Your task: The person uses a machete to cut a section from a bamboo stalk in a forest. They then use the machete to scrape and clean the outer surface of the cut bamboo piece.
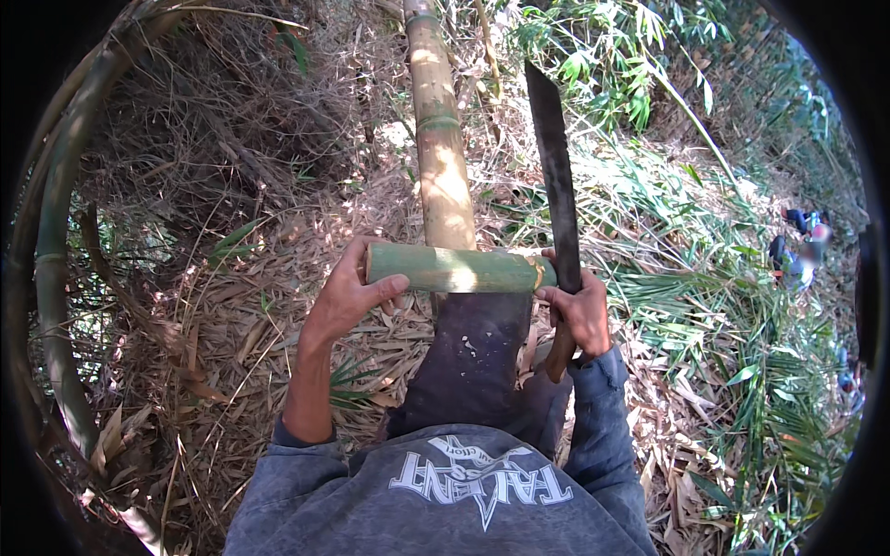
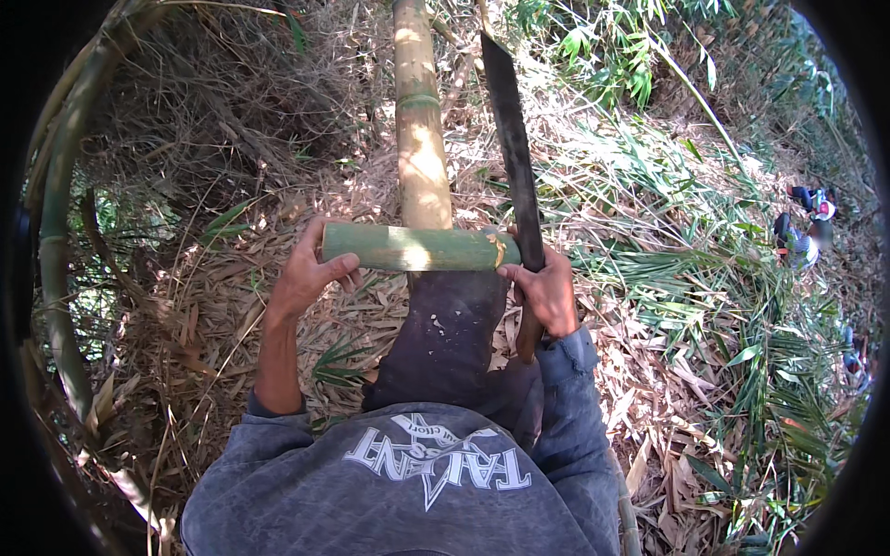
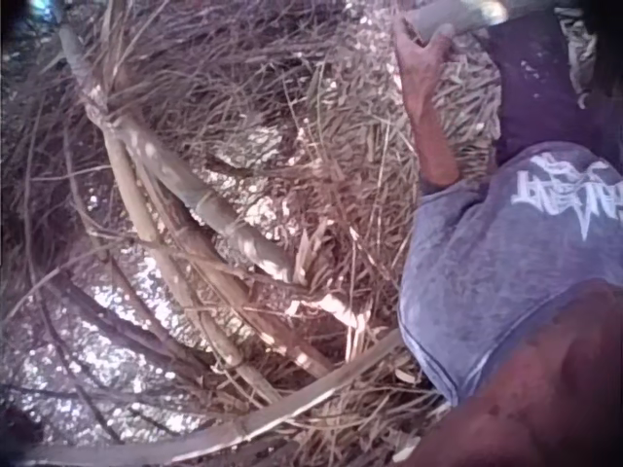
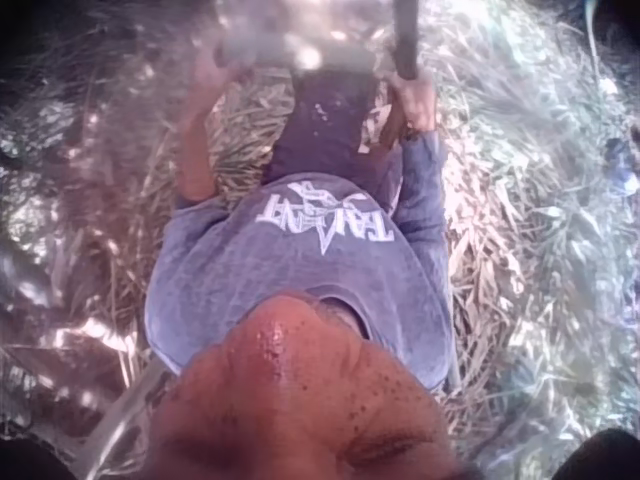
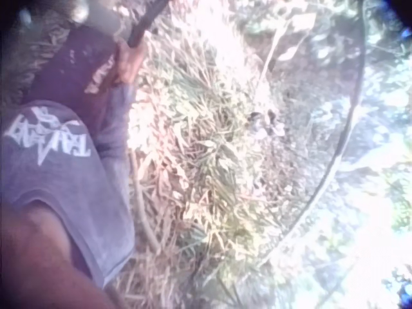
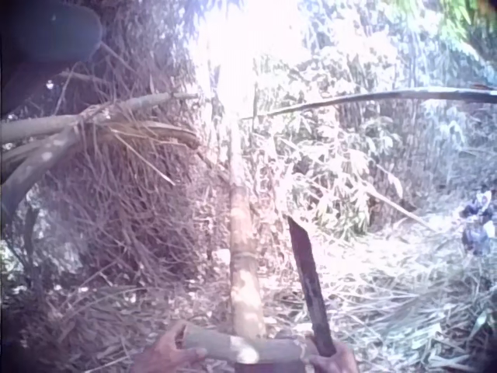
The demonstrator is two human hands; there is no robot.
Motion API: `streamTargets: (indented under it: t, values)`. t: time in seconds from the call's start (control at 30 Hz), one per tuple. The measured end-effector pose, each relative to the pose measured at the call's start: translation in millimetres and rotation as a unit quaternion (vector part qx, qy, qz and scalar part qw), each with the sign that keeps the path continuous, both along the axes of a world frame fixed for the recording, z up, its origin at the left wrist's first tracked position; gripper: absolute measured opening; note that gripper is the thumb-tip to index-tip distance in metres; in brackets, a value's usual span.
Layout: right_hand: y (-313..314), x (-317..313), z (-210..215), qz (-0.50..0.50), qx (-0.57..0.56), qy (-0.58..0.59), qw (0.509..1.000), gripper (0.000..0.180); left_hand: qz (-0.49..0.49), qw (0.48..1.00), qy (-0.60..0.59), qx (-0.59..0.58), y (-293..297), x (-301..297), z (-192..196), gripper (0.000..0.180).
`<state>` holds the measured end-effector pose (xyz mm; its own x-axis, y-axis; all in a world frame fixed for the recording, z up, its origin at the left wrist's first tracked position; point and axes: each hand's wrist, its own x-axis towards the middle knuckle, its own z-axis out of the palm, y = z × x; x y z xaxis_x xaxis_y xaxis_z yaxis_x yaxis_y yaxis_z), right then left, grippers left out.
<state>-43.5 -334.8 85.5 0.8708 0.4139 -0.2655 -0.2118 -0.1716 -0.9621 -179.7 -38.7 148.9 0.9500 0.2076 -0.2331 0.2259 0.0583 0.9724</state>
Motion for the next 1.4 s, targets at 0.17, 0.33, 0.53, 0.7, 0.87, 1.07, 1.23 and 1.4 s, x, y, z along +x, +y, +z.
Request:
streamTargets:
  t: [0.17, 0.33, 0.53, 0.7, 0.87, 1.07, 1.23, 1.4]
  values:
    - [8, 10, -11, -0.011, -0.096, -0.063, 0.993, 0.025, 0.077, 0.985, -0.116, 0.106, -18, 8, -11, 0.056]
    - [11, -30, 20, 0.016, -0.128, -0.115, 0.985, 0.023, 0.141, 0.972, -0.129, 0.139, -28, 6, -10, 0.057]
    - [-1, -71, 26, 0.088, -0.103, -0.127, 0.983, 0.033, 0.128, 0.969, -0.048, 0.205, -40, -26, -5, 0.056]
    - [0, -99, 22, 0.099, -0.107, -0.158, 0.977, 0.034, 0.086, 0.951, -0.038, 0.294, -51, -48, -6, 0.062]
    - [11, -121, 35, 0.11, -0.091, -0.216, 0.966, 0.03, 0.089, 0.935, -0.031, 0.342, -64, -58, -13, 0.061]
    - [21, -140, 41, 0.141, -0.091, -0.244, 0.955, 0.028, 0.117, 0.971, -0.06, 0.201, -75, -70, -20, 0.063]
    - [13, -147, 46, 0.159, -0.095, -0.245, 0.952, 0.028, 0.081, 0.972, -0.099, 0.196, -79, -78, -28, 0.064]
    - [6, -150, 40, 0.16, -0.091, -0.252, 0.95, 0.026, 0.096, 0.993, -0.062, 0.023, -87, -80, -17, 0.061]
